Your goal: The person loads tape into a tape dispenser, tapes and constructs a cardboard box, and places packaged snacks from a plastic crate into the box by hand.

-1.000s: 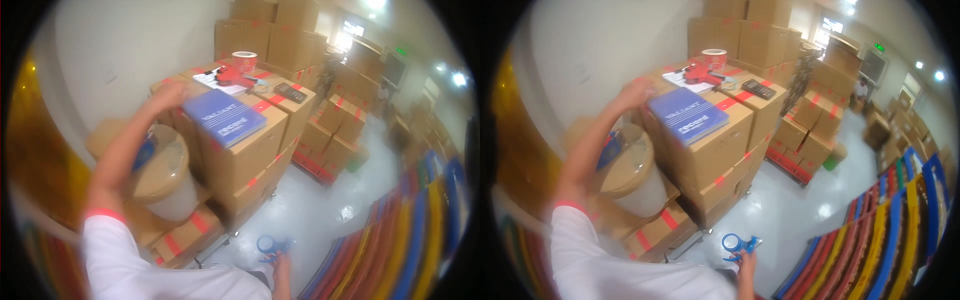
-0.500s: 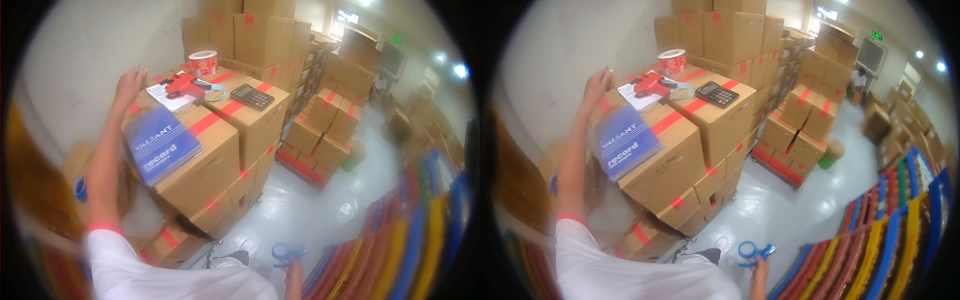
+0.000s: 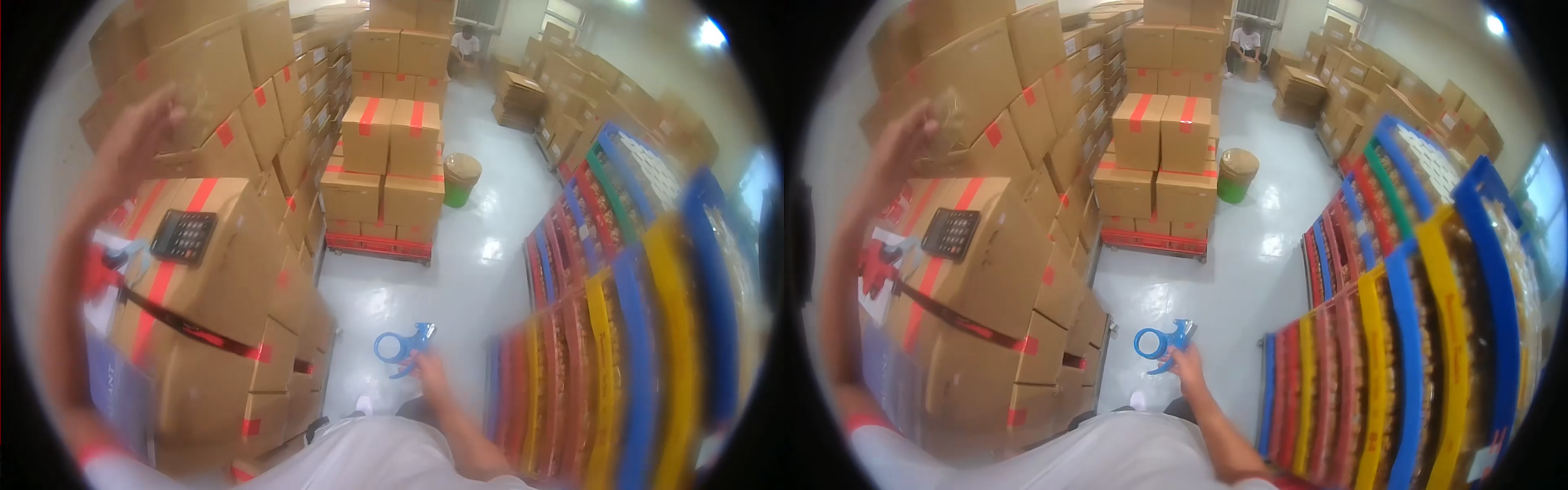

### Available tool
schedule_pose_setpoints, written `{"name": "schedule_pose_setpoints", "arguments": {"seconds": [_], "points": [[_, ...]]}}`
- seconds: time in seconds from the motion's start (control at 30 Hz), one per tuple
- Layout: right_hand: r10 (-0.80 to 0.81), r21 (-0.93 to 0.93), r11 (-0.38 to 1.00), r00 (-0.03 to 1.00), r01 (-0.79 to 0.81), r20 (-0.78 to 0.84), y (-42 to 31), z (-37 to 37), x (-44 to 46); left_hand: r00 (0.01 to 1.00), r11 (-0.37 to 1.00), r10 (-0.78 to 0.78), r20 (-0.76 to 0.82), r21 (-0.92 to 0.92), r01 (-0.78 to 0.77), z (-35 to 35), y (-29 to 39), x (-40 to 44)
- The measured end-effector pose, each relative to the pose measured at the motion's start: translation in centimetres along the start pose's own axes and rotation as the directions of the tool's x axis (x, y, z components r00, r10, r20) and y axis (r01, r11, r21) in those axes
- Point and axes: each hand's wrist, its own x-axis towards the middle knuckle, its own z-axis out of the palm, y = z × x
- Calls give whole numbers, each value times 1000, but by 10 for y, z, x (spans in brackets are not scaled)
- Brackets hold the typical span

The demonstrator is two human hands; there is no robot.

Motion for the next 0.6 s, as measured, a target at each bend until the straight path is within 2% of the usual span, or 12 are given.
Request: {"name": "schedule_pose_setpoints", "arguments": {"seconds": [0.07, 0.1, 0.2, 0.23, 0.27, 0.3, 0.33, 0.4, 0.47, 0.53, 0.57, 0.6], "points": [[90, 19, 996, 995, -89, -32, 9, -15, 24, 967, 925, 203, -155, 354, -137, 20, 39, 36], [167, 39, 986, 984, -165, -63, 10, -23, 36, 967, 924, 207, -150, 355, -143, 35, 52, 53], [194, 71, 979, 980, -191, -43, 6, -54, 68, 950, 922, 306, -61, 266, -280, 86, 79, 106], [232, 60, 971, 972, -230, -47, -9, -65, 75, 980, 977, 199, -11, -81, -199, 109, 77, 123], [222, 67, 974, 974, -218, -54, -19, -81, 85, 990, 911, 111, 82, -408, -69, 133, 75, 139], [230, 78, 971, 972, -225, -53, -28, -96, 98, 989, 895, 90, 115, -444, -30, 157, 81, 148], [237, 99, 968, 970, -231, -54, -38, -107, 111, 988, 924, 85, 130, -381, -29, 184, 89, 152], [207, 92, 975, 976, -200, -71, -66, -138, 133, 976, 901, -5, 217, -423, 98, 241, 102, 158], [89, 53, 995, 995, -86, -38, -106, -168, 148, 869, 647, -200, 452, -605, 464, 296, 119, 159], [79, 40, 996, 992, -76, -98, -125, -206, 176, 887, 813, -74, 456, -487, 318, 375, 108, 144], [67, 9, 998, 992, -66, -109, -134, -225, 190, 899, 941, 149, 413, -337, -2, 409, 97, 132], [51, -20, 998, 992, -54, -118, -144, -241, 201, 873, 930, 33, 487, -336, 152, 431, 118, 126]]}}
